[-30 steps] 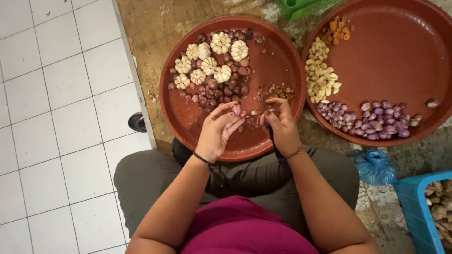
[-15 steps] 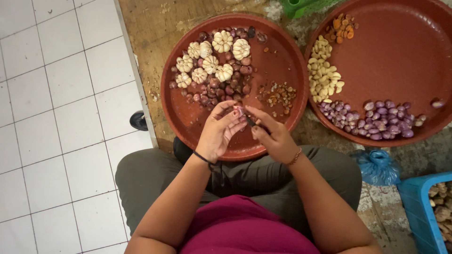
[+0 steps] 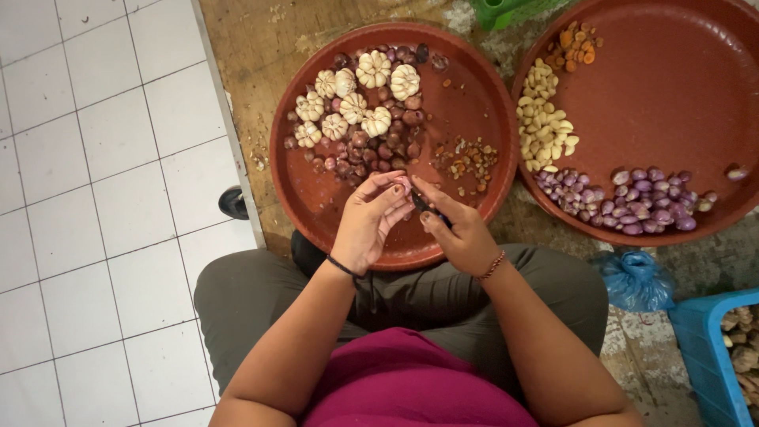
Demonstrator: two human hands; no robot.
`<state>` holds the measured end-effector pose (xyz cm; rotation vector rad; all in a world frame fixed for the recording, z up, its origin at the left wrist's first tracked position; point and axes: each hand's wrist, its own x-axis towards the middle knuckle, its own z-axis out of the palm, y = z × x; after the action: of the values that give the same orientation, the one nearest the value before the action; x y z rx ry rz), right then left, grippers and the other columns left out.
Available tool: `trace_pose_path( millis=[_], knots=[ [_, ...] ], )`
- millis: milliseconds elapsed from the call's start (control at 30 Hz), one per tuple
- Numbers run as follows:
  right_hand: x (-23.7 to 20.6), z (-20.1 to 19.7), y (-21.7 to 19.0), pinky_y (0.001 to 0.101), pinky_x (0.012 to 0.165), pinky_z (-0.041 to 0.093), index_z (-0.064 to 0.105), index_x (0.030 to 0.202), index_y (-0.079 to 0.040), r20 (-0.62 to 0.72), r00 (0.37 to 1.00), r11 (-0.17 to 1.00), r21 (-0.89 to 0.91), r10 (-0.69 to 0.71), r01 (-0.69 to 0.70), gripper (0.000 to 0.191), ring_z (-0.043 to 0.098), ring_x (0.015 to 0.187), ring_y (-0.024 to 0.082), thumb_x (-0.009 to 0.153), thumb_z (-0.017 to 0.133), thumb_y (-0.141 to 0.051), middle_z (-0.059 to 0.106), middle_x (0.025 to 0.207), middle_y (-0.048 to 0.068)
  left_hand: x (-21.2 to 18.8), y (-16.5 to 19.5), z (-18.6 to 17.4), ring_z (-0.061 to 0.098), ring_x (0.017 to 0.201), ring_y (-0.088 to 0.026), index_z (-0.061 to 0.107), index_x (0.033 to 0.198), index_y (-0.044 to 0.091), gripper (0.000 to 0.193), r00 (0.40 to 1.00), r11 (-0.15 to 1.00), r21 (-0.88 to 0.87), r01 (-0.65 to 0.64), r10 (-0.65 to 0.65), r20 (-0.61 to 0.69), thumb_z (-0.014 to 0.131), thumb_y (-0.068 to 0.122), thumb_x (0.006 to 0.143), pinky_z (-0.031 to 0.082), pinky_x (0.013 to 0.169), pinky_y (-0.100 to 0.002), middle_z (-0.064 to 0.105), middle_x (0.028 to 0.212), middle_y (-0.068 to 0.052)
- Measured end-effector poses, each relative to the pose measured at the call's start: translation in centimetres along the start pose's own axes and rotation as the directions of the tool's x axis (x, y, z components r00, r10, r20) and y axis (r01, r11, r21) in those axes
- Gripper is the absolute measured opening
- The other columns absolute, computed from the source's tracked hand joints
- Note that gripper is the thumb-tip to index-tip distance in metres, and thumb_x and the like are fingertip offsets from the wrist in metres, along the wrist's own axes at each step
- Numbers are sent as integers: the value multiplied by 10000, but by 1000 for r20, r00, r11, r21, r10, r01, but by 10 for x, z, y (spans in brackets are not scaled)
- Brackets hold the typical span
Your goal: The person sits on the floor and peels small red onions using a small knife. They remove the outer skin and place the peeled onions into a separate tray while discarding the skins onto the main tray.
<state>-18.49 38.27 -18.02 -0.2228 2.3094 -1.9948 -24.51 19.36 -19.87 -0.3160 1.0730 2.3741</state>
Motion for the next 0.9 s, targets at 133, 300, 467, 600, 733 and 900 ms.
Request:
trace_pose_path(
  millis=[133, 300, 467, 600, 733, 900],
  knots=[
    [1, 0, 2, 242, 789, 514, 481, 1558, -94, 2, 999, 999, 13, -51, 51, 535, 566, 851, 70, 1030, 562, -102, 698, 1184, 36, 0, -1, 1, 704, 982, -155, 673, 1222, 12, 243, 1000, 1000, -10, -13, 13, 13, 666, 33, 981, 600, 911, -342, 719, 1070, -53],
    [1, 2, 3, 245, 787, 539, 494, 1541, -96, -2, 1000, 999, 47, -9, 9, 500, 587, 853, 65, 1045, 548, -121, 687, 1312, 49, 0, -2, 0, 705, 980, -157, 674, 1223, 4, 239, 1000, 1000, -7, -23, 23, 3, 662, 37, 986, 601, 919, -344, 721, 1070, -58],
    [1, 2, 6, 243, 789, 539, 518, 1525, -95, -19, 1000, 999, 39, -2, 3, 478, 584, 841, 67, 1048, 549, -121, 689, 1308, 40, 1, -4, -2, 703, 985, -156, 670, 1233, 2, 240, 999, 999, -11, -33, 33, 30, 651, 30, 995, 598, 927, -349, 717, 1071, -56],
    [0, 1, 11, 236, 758, 499, 529, 1532, -79, -19, 1000, 990, 142, -15, 17, 465, 542, 828, 64, 1067, 541, -102, 649, 1087, 11, 2, -6, -3, 707, 990, -172, 668, 1244, -8, 253, 998, 999, -21, -32, 33, 49, 650, 39, 996, 602, 946, -368, 720, 1071, -66],
    [0, -1, 15, 214, 671, 447, 510, 1533, -58, 19, 1000, 973, 230, 10, -14, 465, 492, 744, 49, 1069, 512, -91, 574, 866, -34, 2, -6, -4, 711, 997, -187, 664, 1245, -16, 252, 998, 999, -13, -33, 33, 59, 653, 52, 1003, 601, 958, -383, 723, 1080, -78],
    [1, -3, 19, 203, 643, 405, 482, 1558, -31, 46, 999, 948, 319, -21, 6, 471, 453, 697, 51, 1090, 484, -89, 484, 770, -49, 2, -5, -4, 710, 997, -191, 664, 1255, -20, 260, 997, 999, -5, -36, 36, 65, 650, 57, 1007, 600, 958, -387, 724, 1080, -86]
  ],
)
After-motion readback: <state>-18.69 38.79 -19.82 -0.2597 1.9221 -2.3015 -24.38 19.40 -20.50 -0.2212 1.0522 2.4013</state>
